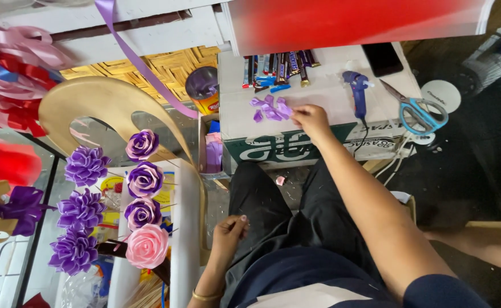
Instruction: The person assembles a ribbon flower by cutting small pieces of purple ribbon, applying hot glue to them, and folding them into petal shapes.
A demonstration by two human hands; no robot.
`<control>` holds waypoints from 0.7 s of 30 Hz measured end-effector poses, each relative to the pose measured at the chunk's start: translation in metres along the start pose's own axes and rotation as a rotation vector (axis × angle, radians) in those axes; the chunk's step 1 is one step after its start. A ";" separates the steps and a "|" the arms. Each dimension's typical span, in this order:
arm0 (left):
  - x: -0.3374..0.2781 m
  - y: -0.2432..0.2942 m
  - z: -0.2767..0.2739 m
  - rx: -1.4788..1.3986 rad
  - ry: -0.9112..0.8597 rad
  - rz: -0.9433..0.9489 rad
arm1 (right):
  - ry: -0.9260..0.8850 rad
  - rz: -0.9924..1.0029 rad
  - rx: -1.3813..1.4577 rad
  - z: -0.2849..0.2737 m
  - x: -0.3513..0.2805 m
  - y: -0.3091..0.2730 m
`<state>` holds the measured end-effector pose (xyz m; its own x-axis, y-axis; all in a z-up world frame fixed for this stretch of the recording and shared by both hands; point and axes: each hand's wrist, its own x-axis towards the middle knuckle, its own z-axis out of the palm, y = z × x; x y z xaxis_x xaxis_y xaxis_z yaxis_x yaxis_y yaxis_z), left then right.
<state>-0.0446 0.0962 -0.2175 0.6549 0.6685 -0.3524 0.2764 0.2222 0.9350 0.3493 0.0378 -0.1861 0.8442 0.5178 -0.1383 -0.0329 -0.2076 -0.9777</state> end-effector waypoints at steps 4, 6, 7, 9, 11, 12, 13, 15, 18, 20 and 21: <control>0.012 -0.003 -0.010 0.180 0.014 -0.001 | 0.052 -0.040 -0.367 0.007 0.007 0.011; 0.028 -0.020 -0.017 0.187 0.031 -0.012 | 0.031 -0.176 -0.456 0.001 -0.014 0.013; 0.035 -0.017 -0.020 0.184 0.032 -0.017 | 0.027 -0.173 -0.460 -0.006 -0.029 0.022; 0.048 -0.009 -0.030 0.420 0.061 0.087 | 0.108 -0.236 -0.671 -0.020 -0.060 0.041; 0.068 0.013 -0.034 0.512 0.093 0.117 | 0.079 -0.192 -0.765 -0.032 -0.097 0.054; 0.079 0.025 -0.035 0.602 0.124 0.151 | 0.052 -0.150 -0.860 -0.039 -0.116 0.059; 0.101 0.021 -0.037 0.601 0.120 0.150 | 0.054 -0.147 -0.862 -0.044 -0.124 0.088; 0.148 0.013 -0.041 0.783 0.209 0.344 | 0.018 -0.110 -1.214 -0.055 -0.138 0.145; 0.228 -0.014 -0.045 0.937 0.290 0.350 | -0.080 0.091 -1.205 -0.048 -0.149 0.136; 0.256 -0.023 -0.044 0.978 0.279 0.265 | -0.103 0.128 -1.201 -0.043 -0.143 0.123; 0.269 -0.027 -0.045 1.020 0.270 0.179 | -0.127 0.165 -1.194 -0.041 -0.139 0.117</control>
<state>0.0929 0.3019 -0.3359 0.6013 0.7954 -0.0762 0.7314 -0.5095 0.4533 0.2496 -0.0924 -0.2746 0.8155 0.4772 -0.3275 0.4361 -0.8786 -0.1943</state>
